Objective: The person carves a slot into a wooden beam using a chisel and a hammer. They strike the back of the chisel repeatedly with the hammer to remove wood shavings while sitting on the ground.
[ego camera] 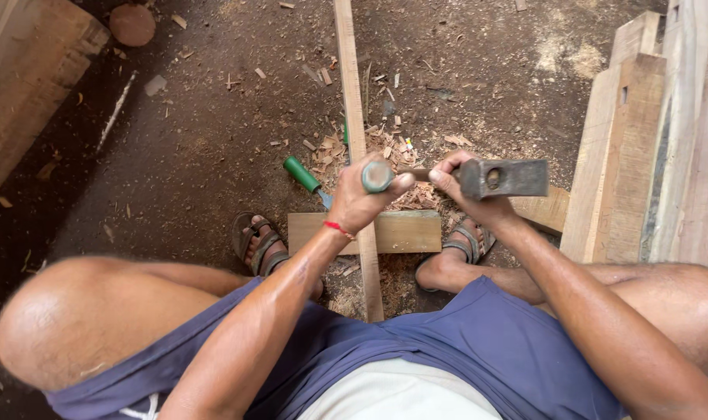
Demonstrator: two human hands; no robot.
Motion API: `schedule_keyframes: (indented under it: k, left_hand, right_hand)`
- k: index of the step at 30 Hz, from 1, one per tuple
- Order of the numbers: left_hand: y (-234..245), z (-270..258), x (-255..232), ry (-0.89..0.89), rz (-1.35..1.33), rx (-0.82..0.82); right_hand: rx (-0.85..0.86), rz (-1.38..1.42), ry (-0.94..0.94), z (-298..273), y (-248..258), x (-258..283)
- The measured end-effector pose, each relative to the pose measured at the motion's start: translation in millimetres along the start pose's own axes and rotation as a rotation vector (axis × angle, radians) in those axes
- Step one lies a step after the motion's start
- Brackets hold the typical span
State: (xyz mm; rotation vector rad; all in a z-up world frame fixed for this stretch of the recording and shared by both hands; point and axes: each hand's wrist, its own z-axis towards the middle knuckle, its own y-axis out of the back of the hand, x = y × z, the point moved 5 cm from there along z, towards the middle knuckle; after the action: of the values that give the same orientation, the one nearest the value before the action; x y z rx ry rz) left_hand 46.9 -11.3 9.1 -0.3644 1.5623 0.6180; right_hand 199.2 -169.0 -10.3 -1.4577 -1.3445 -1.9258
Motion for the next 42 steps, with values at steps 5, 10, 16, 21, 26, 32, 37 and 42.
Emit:
schedule_keyframes:
  k: [5,10,16,21,26,32,37,42]
  left_hand:
    - [25,29,-46,0.006,-0.069,-0.087]
    - [67,20,-10,0.183,-0.592,-0.386]
    - [86,-27,41,0.006,-0.967,-0.412]
    - [94,-36,61,-0.027,-0.996,-0.394]
    - [96,-39,64,-0.045,-0.996,-0.353]
    - [93,-39,67,-0.044,-0.978,-0.320]
    - [92,-37,67,-0.056,-0.937,-0.273]
    - [90,-38,67,-0.030,-0.885,-0.278]
  right_hand:
    - [0.008,-0.002,-0.073,-1,8,-10]
    - [0.023,-0.048,-0.078,4,11,-8]
    - [0.009,-0.054,-0.060,7,10,-10]
    - [0.021,-0.092,-0.033,12,9,-6]
    - [0.049,-0.108,-0.040,15,2,3]
    - [0.105,-0.178,-0.103,13,-5,11]
    - [0.123,-0.251,0.036,12,-10,26]
    - [0.134,-0.323,0.204,8,-14,41]
